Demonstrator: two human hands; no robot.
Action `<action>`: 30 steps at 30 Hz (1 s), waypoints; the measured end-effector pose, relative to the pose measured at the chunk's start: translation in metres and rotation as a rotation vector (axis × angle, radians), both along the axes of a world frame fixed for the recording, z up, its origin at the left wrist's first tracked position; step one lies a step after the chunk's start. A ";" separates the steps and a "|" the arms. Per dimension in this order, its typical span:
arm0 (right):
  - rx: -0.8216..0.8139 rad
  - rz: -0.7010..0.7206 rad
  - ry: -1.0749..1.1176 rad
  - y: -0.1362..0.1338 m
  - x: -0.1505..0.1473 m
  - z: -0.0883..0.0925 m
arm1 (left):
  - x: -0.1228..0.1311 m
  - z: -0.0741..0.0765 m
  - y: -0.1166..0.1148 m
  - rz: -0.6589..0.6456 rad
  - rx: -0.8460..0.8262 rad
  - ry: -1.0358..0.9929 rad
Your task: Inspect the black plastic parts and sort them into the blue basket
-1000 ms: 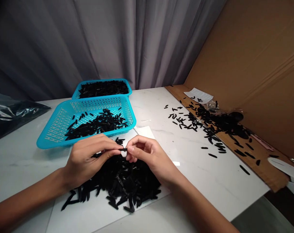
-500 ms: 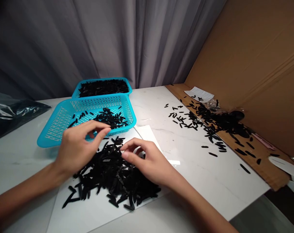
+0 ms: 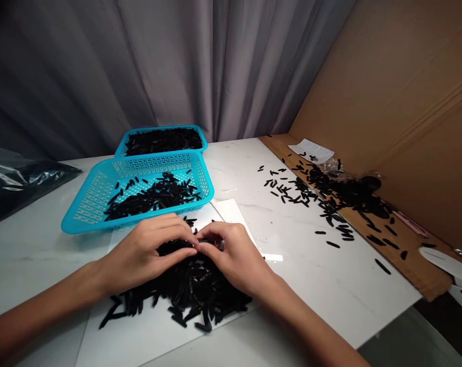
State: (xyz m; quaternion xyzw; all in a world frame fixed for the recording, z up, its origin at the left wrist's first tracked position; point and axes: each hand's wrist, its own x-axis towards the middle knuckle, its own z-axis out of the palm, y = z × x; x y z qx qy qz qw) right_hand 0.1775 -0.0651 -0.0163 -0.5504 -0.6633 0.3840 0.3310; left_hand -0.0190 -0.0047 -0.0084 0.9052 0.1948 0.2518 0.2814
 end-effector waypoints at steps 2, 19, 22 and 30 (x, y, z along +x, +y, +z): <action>-0.034 -0.013 0.113 0.000 0.000 0.003 | 0.000 -0.001 0.001 -0.001 -0.027 -0.056; -0.236 -0.060 0.552 0.001 0.003 0.006 | 0.006 0.003 -0.003 0.291 -0.303 -0.134; -0.227 -0.067 0.532 0.001 0.003 0.006 | 0.008 0.003 -0.003 0.324 -0.402 -0.110; -0.236 -0.093 0.536 0.000 0.003 0.006 | 0.009 0.004 -0.001 0.254 -0.659 -0.117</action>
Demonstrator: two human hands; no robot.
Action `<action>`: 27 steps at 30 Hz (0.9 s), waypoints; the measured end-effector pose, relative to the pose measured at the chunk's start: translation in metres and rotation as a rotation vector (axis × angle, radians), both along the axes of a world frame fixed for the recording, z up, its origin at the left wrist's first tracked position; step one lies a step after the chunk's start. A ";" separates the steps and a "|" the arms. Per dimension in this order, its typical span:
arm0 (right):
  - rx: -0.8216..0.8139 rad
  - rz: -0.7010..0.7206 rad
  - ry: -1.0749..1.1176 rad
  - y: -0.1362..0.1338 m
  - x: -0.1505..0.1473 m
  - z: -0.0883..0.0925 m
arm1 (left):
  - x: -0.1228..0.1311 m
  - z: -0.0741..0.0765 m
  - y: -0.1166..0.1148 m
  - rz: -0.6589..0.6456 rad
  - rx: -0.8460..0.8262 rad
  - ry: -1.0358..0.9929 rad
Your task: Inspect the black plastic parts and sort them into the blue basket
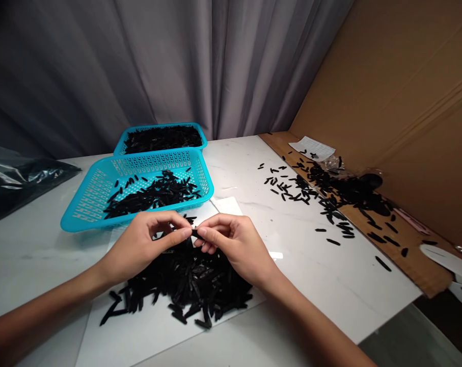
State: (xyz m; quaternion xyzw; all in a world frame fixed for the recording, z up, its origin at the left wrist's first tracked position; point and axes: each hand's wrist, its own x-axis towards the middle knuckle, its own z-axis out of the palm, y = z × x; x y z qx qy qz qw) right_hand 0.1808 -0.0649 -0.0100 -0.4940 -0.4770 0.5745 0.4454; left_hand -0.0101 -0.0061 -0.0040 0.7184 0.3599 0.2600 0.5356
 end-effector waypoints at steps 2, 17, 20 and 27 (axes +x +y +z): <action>-0.028 0.004 0.043 0.000 0.000 -0.001 | 0.000 -0.001 0.001 -0.030 -0.109 -0.046; 0.009 -0.086 0.063 0.000 0.002 0.000 | 0.000 0.002 -0.003 0.060 0.010 0.008; 0.058 -0.136 0.022 -0.001 0.000 0.003 | 0.000 0.000 -0.004 0.067 -0.049 -0.053; 0.008 -0.128 0.118 0.000 0.003 -0.004 | 0.000 -0.003 -0.003 0.079 -0.137 -0.147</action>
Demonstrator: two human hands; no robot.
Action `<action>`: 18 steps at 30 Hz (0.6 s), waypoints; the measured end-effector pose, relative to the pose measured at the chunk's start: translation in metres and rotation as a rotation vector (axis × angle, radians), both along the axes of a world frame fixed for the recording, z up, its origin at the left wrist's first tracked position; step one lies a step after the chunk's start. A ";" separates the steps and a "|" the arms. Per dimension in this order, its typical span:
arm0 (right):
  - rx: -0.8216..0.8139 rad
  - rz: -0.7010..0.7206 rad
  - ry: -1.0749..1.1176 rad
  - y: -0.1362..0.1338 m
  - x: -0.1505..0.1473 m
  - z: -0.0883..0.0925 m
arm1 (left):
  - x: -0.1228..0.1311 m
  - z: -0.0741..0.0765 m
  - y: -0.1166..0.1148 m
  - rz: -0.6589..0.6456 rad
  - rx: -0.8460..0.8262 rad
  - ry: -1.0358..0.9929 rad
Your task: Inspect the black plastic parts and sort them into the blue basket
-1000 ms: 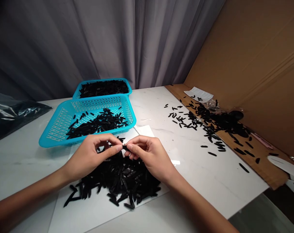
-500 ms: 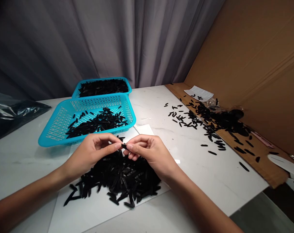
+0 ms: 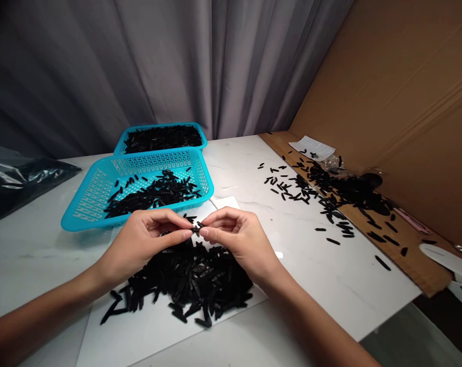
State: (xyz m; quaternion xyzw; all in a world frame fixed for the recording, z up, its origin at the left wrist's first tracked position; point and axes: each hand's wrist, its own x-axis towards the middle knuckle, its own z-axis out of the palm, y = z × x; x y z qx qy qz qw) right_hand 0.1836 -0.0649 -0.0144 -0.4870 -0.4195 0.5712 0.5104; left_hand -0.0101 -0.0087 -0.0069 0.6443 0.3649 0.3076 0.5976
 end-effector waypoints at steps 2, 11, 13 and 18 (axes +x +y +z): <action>-0.041 0.012 0.039 0.000 0.001 -0.002 | 0.000 0.000 -0.001 0.006 -0.001 -0.005; -0.122 0.100 0.165 0.002 0.003 0.000 | -0.001 0.001 -0.003 -0.007 0.053 -0.010; -0.082 0.066 0.102 0.002 0.001 0.001 | 0.000 0.002 -0.003 -0.023 0.051 0.005; 0.021 0.004 -0.074 0.000 -0.002 0.004 | 0.001 0.002 -0.004 -0.029 -0.002 0.017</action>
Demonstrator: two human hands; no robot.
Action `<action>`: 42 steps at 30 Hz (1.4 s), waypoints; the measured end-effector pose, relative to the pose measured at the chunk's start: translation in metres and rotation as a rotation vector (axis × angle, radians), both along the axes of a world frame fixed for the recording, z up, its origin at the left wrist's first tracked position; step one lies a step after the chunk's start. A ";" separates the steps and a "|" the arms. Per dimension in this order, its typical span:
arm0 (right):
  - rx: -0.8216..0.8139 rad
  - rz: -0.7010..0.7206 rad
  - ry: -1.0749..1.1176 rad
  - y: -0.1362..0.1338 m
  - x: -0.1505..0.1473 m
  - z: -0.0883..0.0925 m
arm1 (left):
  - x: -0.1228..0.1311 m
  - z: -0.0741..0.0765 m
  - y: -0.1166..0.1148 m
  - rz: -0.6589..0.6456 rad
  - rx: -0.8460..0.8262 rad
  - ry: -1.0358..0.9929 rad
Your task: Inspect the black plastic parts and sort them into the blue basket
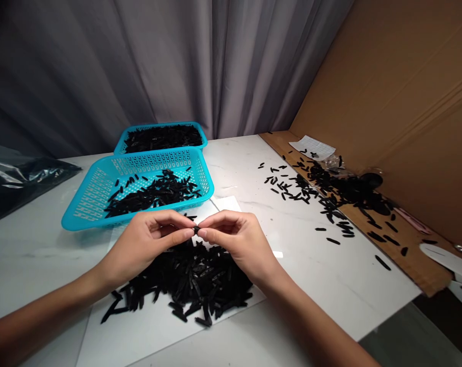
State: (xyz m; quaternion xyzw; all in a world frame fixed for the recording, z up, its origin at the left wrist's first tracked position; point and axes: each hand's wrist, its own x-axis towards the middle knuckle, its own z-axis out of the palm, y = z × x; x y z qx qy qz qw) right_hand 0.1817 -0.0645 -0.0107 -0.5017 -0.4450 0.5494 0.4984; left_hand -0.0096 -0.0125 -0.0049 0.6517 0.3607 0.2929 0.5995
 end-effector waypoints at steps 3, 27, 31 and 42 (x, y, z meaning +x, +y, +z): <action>0.016 0.007 -0.041 -0.002 -0.001 0.002 | 0.000 0.000 -0.001 0.007 -0.017 -0.014; -0.107 0.117 0.157 0.001 0.002 -0.001 | 0.000 0.002 0.001 0.064 0.023 0.002; -0.199 0.156 0.280 0.001 0.003 -0.001 | 0.000 0.002 0.001 0.036 0.011 0.004; -0.036 0.091 0.083 0.001 0.002 -0.002 | 0.001 0.006 0.001 0.060 0.042 0.062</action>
